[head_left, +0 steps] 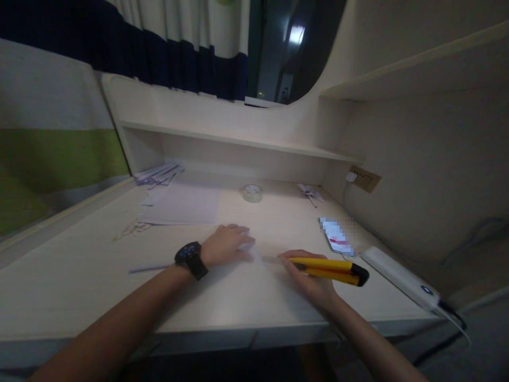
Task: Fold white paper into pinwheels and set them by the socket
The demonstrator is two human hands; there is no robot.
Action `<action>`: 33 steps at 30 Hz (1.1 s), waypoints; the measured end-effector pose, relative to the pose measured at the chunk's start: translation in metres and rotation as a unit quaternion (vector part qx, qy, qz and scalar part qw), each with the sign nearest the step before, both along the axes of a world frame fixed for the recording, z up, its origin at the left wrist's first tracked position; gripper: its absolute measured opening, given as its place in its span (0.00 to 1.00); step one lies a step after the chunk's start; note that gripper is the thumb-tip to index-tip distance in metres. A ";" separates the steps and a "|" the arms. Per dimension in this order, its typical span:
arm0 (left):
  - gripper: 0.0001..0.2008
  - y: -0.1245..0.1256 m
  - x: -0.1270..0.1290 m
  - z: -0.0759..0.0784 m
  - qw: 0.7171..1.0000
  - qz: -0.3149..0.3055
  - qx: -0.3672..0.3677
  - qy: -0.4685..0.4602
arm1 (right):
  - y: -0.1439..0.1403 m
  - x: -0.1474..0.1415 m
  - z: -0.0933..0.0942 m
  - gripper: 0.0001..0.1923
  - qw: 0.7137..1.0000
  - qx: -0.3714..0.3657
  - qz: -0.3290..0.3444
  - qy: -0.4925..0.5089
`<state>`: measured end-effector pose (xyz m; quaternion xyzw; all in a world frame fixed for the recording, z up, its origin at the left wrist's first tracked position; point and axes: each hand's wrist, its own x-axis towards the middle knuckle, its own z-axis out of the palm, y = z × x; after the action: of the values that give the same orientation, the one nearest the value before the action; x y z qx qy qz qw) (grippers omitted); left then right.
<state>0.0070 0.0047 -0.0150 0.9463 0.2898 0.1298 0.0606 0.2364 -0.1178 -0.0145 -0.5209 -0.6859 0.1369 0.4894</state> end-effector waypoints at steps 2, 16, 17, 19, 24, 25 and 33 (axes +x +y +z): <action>0.30 0.002 -0.001 0.002 0.998 0.062 0.006 0.004 | -0.001 0.000 0.002 0.06 1.000 0.003 0.016 -0.002; 0.35 0.038 -0.001 0.034 0.973 0.117 -0.200 -0.015 | -0.002 0.000 0.002 0.06 0.999 0.014 0.045 -0.012; 0.34 0.039 0.000 0.037 0.971 0.109 -0.210 -0.018 | -0.002 0.000 0.002 0.06 0.999 0.011 0.046 -0.010; 0.35 0.041 0.001 0.042 0.968 0.098 -0.230 -0.024 | -0.001 0.000 0.003 0.06 0.999 0.008 0.045 -0.006; 0.31 0.050 0.001 0.044 0.961 0.079 -0.261 -0.038 | -0.002 0.000 0.002 0.06 0.999 0.004 0.050 -0.002; 0.28 0.051 0.000 0.043 0.962 0.074 -0.259 -0.033 | -0.002 0.001 0.002 0.06 0.999 0.002 0.050 -0.003; 0.19 0.056 -0.008 0.044 0.935 0.044 -0.349 -0.036 | -0.001 0.000 -0.001 0.07 0.999 0.022 0.028 -0.015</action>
<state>-0.0011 0.0608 0.0293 0.8465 0.3554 0.0573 0.3923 0.2359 -0.1192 -0.0154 -0.4925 -0.7105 0.1272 0.4863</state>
